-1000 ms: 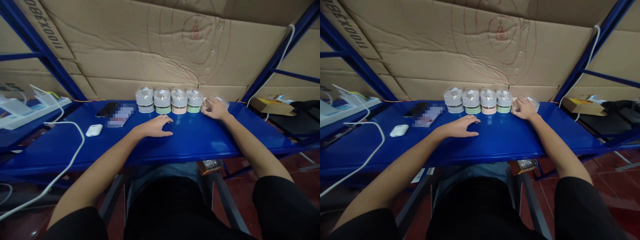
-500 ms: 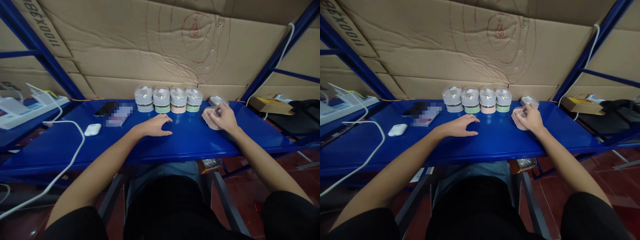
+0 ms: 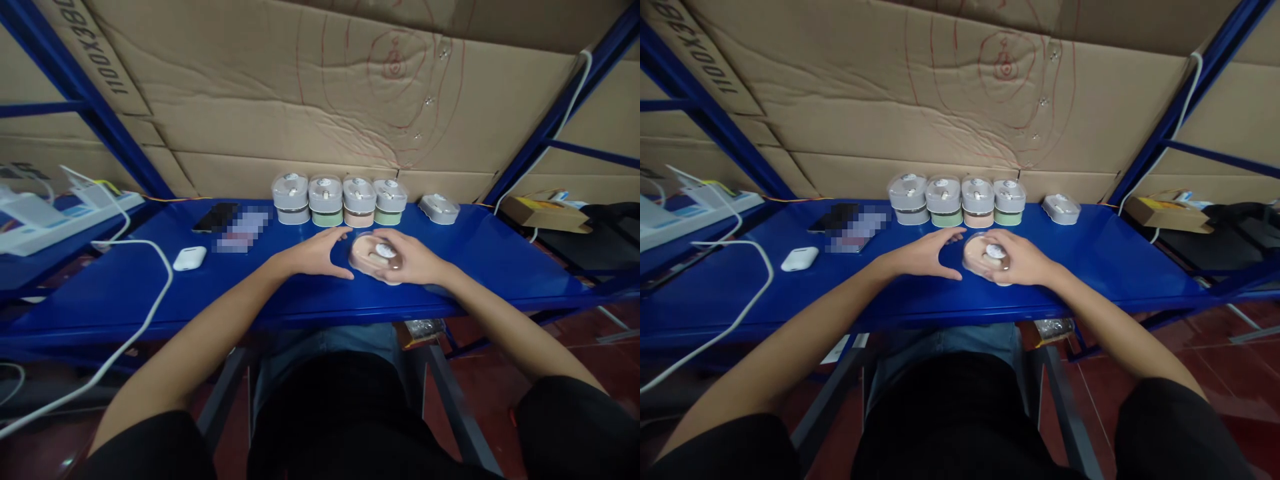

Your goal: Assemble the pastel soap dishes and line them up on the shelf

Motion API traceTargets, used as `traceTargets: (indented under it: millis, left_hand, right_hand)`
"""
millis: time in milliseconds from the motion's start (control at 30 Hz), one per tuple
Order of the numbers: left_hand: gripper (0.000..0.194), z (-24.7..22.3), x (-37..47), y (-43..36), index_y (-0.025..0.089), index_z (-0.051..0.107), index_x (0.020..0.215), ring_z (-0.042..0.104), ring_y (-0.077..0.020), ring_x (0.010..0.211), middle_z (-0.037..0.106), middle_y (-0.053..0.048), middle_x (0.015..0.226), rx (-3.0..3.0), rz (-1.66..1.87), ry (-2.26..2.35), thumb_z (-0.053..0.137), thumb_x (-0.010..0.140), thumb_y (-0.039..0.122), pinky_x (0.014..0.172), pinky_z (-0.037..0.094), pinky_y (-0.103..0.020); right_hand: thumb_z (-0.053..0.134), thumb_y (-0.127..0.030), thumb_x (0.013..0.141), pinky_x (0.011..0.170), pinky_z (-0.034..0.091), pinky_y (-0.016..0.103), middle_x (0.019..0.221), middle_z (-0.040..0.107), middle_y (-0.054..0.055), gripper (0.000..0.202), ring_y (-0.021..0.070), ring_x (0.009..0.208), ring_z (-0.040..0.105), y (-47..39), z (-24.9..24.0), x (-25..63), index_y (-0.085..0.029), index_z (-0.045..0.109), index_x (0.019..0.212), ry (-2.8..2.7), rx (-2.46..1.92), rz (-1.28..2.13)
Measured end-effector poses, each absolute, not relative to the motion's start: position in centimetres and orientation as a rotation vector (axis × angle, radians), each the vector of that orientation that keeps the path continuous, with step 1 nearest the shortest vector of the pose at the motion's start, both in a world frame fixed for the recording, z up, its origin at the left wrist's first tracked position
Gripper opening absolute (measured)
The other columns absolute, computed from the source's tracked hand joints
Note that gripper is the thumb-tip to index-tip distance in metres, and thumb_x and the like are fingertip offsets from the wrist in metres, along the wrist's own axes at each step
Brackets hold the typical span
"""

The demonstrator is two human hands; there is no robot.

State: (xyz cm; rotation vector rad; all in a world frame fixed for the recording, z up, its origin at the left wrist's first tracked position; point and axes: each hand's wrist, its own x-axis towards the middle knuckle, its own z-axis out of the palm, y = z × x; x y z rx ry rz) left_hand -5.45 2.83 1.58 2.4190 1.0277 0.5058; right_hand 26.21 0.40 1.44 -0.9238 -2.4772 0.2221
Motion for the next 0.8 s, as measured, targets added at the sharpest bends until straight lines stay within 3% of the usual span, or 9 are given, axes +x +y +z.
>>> traceTargets:
  millis: [67, 133, 233, 400, 467, 600, 800]
  left_hand:
    - [0.126, 1.5, -5.3, 2.8, 0.025, 0.046, 0.170, 0.054, -0.0453, 0.159, 0.052, -0.021, 0.176, 2.430, 0.538, 0.932, 0.101, 0.066, 0.070, 0.131, 0.044, -0.058]
    - [0.123, 1.7, -5.2, 2.8, 0.027, 0.048, 0.168, 0.056, -0.0450, 0.158, 0.057, -0.018, 0.173, 2.420, 0.533, 0.825, 0.102, 0.065, 0.067, 0.130, 0.046, -0.059]
    - [0.119, 2.0, -5.1, 2.6, 0.028, 0.046, 0.169, 0.061, -0.0424, 0.154, 0.061, -0.017, 0.169, 2.351, 0.538, 0.761, 0.102, 0.068, 0.061, 0.125, 0.050, -0.057]
    - [0.130, 2.4, -5.3, 2.2, 0.028, 0.036, 0.178, 0.060, -0.0441, 0.153, 0.061, -0.017, 0.168, 2.371, 0.540, 0.870, 0.101, 0.069, 0.061, 0.124, 0.051, -0.057]
    - [0.118, 2.4, -5.4, 2.2, 0.029, 0.047, 0.173, 0.060, -0.0443, 0.152, 0.063, -0.015, 0.165, 2.434, 0.496, 0.919, 0.098, 0.073, 0.065, 0.127, 0.047, -0.059]
    - [0.062, 2.4, -5.4, 2.3, 0.033, 0.081, 0.144, 0.064, -0.0383, 0.142, 0.068, -0.012, 0.147, 2.528, 0.428, 0.877, 0.085, 0.090, 0.064, 0.128, 0.046, -0.055]
    - [0.051, 2.5, -5.3, 2.1, 0.037, 0.080, 0.148, 0.063, -0.0356, 0.143, 0.070, -0.010, 0.147, 2.523, 0.465, 0.817, 0.074, 0.103, 0.060, 0.124, 0.049, -0.050]
  right_hand:
    - [0.093, -0.064, 0.078, 0.118, 0.060, 0.065, 0.162, 0.067, 0.014, 0.100, 0.0447, 0.145, 0.068, 0.1, 1.2, 24.0, -0.031, 0.052, 0.163, -2.490, -0.825, 0.311]
    - [0.094, -0.063, 0.079, 0.121, 0.059, 0.064, 0.163, 0.066, 0.013, 0.101, 0.0431, 0.147, 0.067, -0.2, 1.1, 22.3, -0.033, 0.051, 0.165, -2.481, -0.751, 0.370]
    - [0.090, -0.057, 0.083, 0.122, 0.059, 0.061, 0.161, 0.069, 0.012, 0.089, 0.0400, 0.146, 0.069, -0.3, 1.3, 21.6, -0.033, 0.056, 0.162, -2.416, -0.695, 0.404]
    - [0.085, -0.053, 0.089, 0.117, 0.060, 0.062, 0.155, 0.072, 0.011, 0.071, 0.0389, 0.139, 0.072, 0.6, 1.7, 25.2, -0.032, 0.063, 0.153, -2.297, -0.742, 0.320]
    - [0.083, -0.059, 0.091, 0.116, 0.060, 0.065, 0.155, 0.072, 0.013, 0.066, 0.0402, 0.139, 0.071, 1.3, 1.4, 27.6, -0.032, 0.066, 0.148, -2.264, -0.838, 0.233]
    - [0.079, -0.064, 0.092, 0.113, 0.061, 0.066, 0.146, 0.074, 0.016, 0.062, 0.0409, 0.132, 0.073, 2.7, 0.2, 32.0, -0.029, 0.068, 0.141, -2.219, -1.061, 0.146]
    - [0.081, -0.063, 0.090, 0.120, 0.057, 0.066, 0.149, 0.069, 0.018, 0.066, 0.0438, 0.138, 0.070, 3.9, -1.7, 34.5, -0.026, 0.067, 0.142, -2.280, -1.188, 0.061]
